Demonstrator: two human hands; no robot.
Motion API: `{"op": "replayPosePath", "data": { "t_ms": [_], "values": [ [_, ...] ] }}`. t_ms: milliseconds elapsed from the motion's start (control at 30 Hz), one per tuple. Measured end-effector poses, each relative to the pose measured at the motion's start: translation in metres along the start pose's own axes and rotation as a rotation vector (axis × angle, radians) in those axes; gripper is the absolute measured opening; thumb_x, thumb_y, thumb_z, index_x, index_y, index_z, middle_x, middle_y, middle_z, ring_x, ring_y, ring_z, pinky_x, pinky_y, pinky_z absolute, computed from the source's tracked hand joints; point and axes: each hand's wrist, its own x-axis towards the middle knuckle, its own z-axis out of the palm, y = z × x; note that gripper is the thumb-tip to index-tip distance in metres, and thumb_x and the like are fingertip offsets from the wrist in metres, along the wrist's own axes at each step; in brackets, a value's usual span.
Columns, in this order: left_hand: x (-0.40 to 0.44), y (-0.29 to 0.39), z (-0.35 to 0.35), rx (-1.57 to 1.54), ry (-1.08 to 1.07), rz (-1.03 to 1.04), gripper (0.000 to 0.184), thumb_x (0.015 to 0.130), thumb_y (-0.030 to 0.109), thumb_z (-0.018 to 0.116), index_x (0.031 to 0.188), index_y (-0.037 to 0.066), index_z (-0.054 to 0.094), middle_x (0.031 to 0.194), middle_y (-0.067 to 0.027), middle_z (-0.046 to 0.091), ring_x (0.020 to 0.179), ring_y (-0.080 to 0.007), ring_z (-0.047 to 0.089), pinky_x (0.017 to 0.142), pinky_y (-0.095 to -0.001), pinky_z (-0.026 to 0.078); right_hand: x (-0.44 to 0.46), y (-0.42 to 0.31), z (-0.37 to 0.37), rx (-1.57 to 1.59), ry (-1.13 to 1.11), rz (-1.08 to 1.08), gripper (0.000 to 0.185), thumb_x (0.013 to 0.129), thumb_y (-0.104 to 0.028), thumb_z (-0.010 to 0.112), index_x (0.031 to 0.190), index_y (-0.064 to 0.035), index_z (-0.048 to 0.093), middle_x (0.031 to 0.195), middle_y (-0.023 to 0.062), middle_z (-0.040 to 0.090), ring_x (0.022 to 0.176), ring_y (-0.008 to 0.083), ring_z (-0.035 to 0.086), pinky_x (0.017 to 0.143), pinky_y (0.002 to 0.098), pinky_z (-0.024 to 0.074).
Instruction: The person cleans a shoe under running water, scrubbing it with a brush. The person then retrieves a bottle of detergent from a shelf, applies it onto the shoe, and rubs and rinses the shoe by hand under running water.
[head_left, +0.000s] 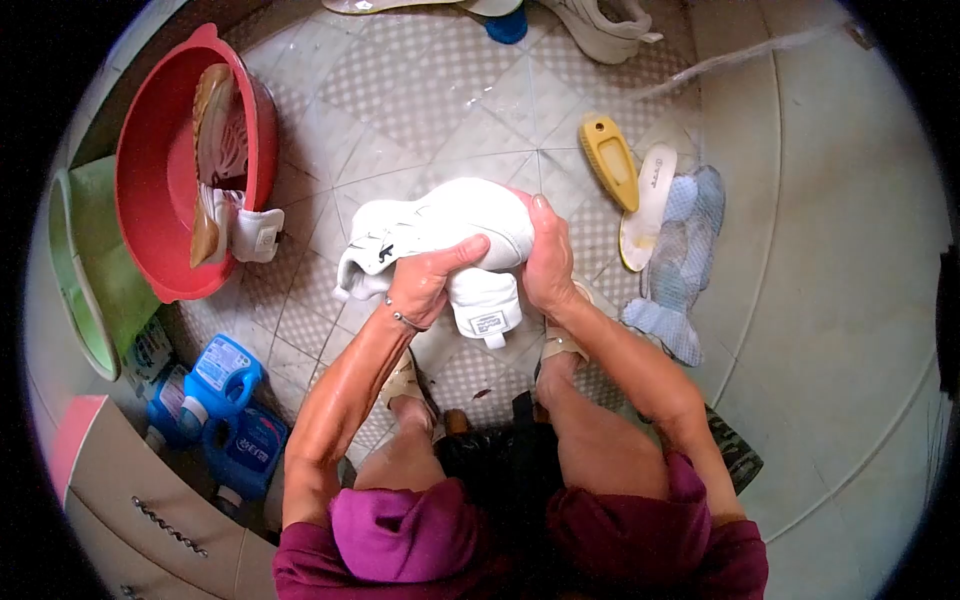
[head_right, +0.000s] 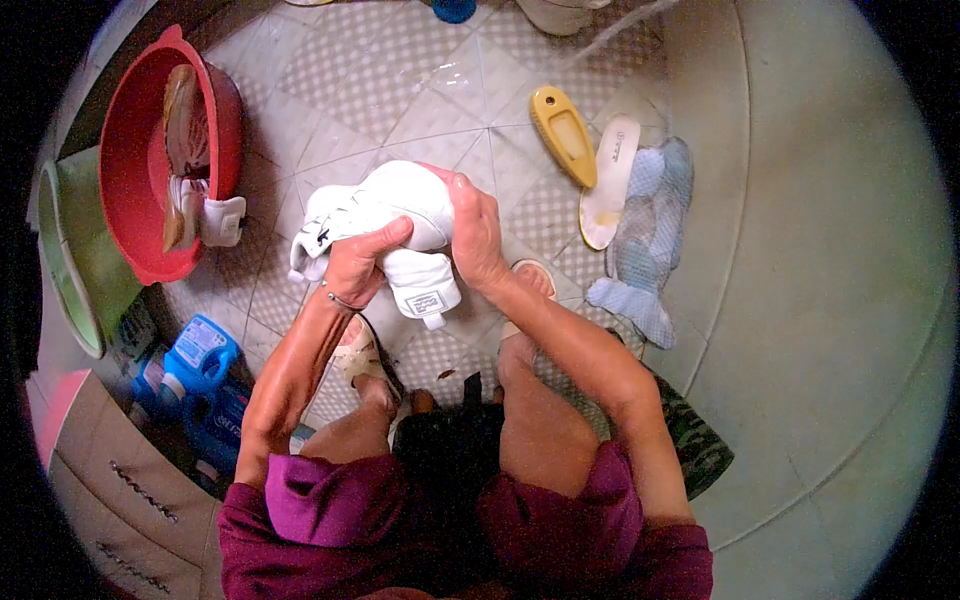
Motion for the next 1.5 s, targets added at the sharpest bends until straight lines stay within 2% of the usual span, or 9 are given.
{"op": "replayPosePath", "data": {
  "t_ms": [200, 533, 733, 833, 1033, 1167, 1233, 1333, 1500],
  "values": [
    [-0.003, -0.005, 0.004, 0.045, 0.123, 0.099, 0.04, 0.074, 0.002, 0.067, 0.111, -0.002, 0.05, 0.103, -0.0116, 0.058, 0.095, -0.021, 0.056, 0.085, -0.0311, 0.046, 0.004, 0.008, -0.001, 0.067, -0.059, 0.051, 0.058, 0.089, -0.043, 0.027, 0.112, 0.006, 0.049, 0.101, 0.0146, 0.058, 0.093, 0.0212, 0.056, 0.084, 0.0309, 0.043],
    [-0.008, -0.005, 0.011, -0.016, 0.139, 0.112, 0.038, 0.078, 0.005, 0.064, 0.112, -0.004, 0.049, 0.104, -0.0118, 0.057, 0.095, -0.0209, 0.055, 0.083, -0.0308, 0.046, 0.014, 0.002, -0.019, 0.094, -0.055, 0.099, 0.049, 0.089, -0.038, 0.038, 0.108, 0.0051, 0.052, 0.099, 0.013, 0.059, 0.092, 0.0189, 0.056, 0.083, 0.0297, 0.0429],
    [-0.01, -0.008, 0.017, 0.19, 0.246, 0.178, 0.037, 0.077, 0.003, 0.064, 0.11, -0.004, 0.05, 0.103, -0.0113, 0.057, 0.094, -0.0206, 0.056, 0.082, -0.0306, 0.047, 0.007, -0.036, -0.011, -0.165, -0.088, 0.007, 0.033, 0.084, -0.024, 0.054, 0.098, 0.0055, 0.058, 0.087, 0.0096, 0.062, 0.079, 0.0146, 0.057, 0.073, 0.0268, 0.0455],
    [-0.005, -0.01, 0.011, 0.159, 0.233, 0.176, 0.037, 0.076, 0.002, 0.064, 0.11, -0.004, 0.05, 0.103, -0.0113, 0.057, 0.093, -0.0207, 0.056, 0.082, -0.0307, 0.047, 0.009, -0.039, -0.009, -0.532, -0.131, -0.087, 0.034, 0.078, -0.019, 0.061, 0.104, 0.004, 0.056, 0.089, 0.0114, 0.063, 0.081, 0.0131, 0.056, 0.074, 0.0275, 0.0456],
    [-0.017, 0.005, 0.019, 0.166, 0.251, 0.147, 0.039, 0.075, -0.001, 0.065, 0.11, -0.004, 0.05, 0.103, -0.0121, 0.057, 0.094, -0.0209, 0.056, 0.083, -0.0317, 0.047, 0.007, -0.052, -0.017, -0.227, -0.369, 0.025, 0.039, 0.076, -0.009, 0.058, 0.112, 0.0051, 0.052, 0.097, 0.0078, 0.061, 0.087, 0.0123, 0.055, 0.076, 0.0242, 0.0447],
    [-0.02, 0.006, 0.02, 0.183, 0.227, 0.14, 0.039, 0.074, -0.001, 0.065, 0.11, -0.004, 0.05, 0.102, -0.0122, 0.057, 0.093, -0.021, 0.056, 0.082, -0.032, 0.047, 0.006, -0.064, -0.022, -0.202, -0.369, 0.167, 0.041, 0.075, -0.005, 0.055, 0.115, 0.0056, 0.051, 0.1, 0.0064, 0.059, 0.087, 0.011, 0.054, 0.076, 0.0226, 0.0446],
    [-0.022, 0.007, 0.02, 0.178, 0.231, 0.125, 0.039, 0.074, -0.002, 0.064, 0.111, -0.003, 0.05, 0.103, -0.0121, 0.057, 0.094, -0.0208, 0.056, 0.083, -0.032, 0.047, 0.007, -0.065, -0.025, -0.139, -0.399, 0.254, 0.046, 0.068, 0.003, 0.05, 0.114, 0.0046, 0.053, 0.103, 0.0085, 0.058, 0.094, 0.0141, 0.054, 0.084, 0.0255, 0.043],
    [-0.022, 0.009, 0.019, 0.176, 0.238, 0.095, 0.04, 0.074, -0.002, 0.064, 0.111, -0.002, 0.049, 0.103, -0.0114, 0.057, 0.095, -0.0202, 0.055, 0.083, -0.032, 0.046, 0.006, -0.059, -0.017, -0.127, -0.339, 0.185, 0.037, 0.074, -0.002, 0.057, 0.11, 0.0065, 0.054, 0.097, 0.007, 0.06, 0.084, 0.0092, 0.055, 0.073, 0.0218, 0.0456],
    [-0.025, 0.004, 0.023, 0.258, 0.288, 0.146, 0.041, 0.074, -0.002, 0.064, 0.113, -0.001, 0.049, 0.105, -0.009, 0.055, 0.095, -0.019, 0.055, 0.082, -0.0303, 0.046, 0.006, -0.047, -0.004, -0.228, -0.226, 0.136, 0.032, 0.075, -0.004, 0.059, 0.104, 0.0066, 0.056, 0.091, 0.0065, 0.061, 0.08, 0.0089, 0.056, 0.071, 0.0214, 0.0464]
  ]
}}
